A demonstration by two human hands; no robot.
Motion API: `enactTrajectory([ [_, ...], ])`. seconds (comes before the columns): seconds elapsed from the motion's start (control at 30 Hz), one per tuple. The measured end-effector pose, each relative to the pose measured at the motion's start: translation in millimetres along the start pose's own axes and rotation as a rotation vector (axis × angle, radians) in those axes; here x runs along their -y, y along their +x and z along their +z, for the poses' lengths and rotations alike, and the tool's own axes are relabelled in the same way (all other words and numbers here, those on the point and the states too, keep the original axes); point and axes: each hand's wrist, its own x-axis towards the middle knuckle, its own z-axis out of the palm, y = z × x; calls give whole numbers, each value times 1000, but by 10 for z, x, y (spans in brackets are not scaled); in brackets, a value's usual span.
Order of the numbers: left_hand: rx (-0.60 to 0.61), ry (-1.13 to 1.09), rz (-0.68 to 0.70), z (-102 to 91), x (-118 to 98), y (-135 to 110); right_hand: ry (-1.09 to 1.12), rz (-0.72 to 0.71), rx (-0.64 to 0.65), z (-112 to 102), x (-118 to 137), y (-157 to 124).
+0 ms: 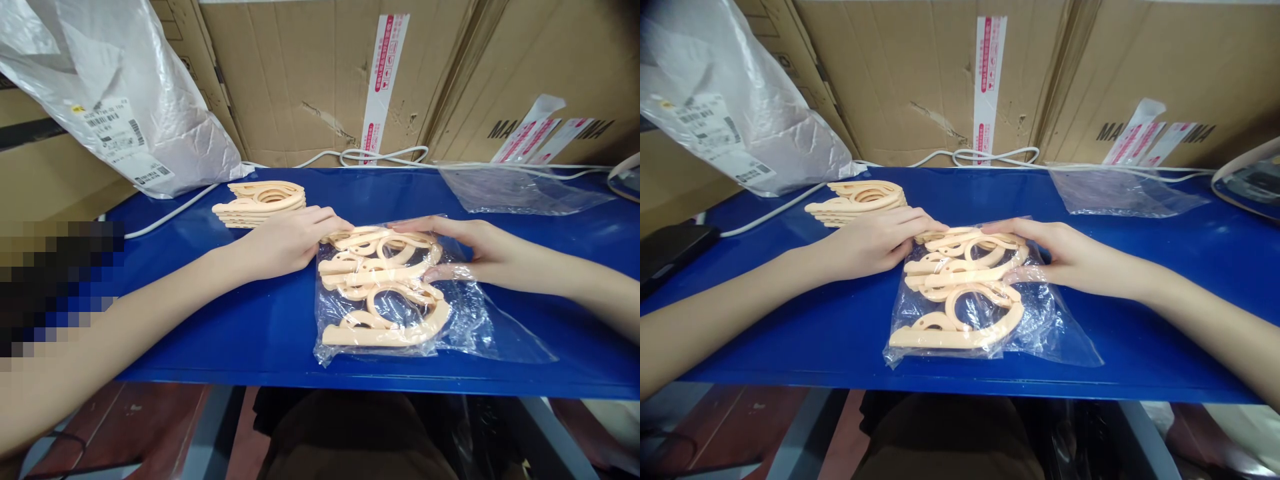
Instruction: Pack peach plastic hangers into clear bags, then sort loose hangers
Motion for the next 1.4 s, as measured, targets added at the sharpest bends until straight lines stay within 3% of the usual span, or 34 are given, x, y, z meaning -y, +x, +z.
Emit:
enactTrajectory([
  [0.67,-1,16,11,-13,-17,-2,-61,-20,-86,54,11,4],
  [0.9,74,15,-6,-116,-75,-25,-94,-28,-114,63,30,11],
  [1.4,33,11,3,-80,-65,-20,-230,-40,-216,114,19,4],
])
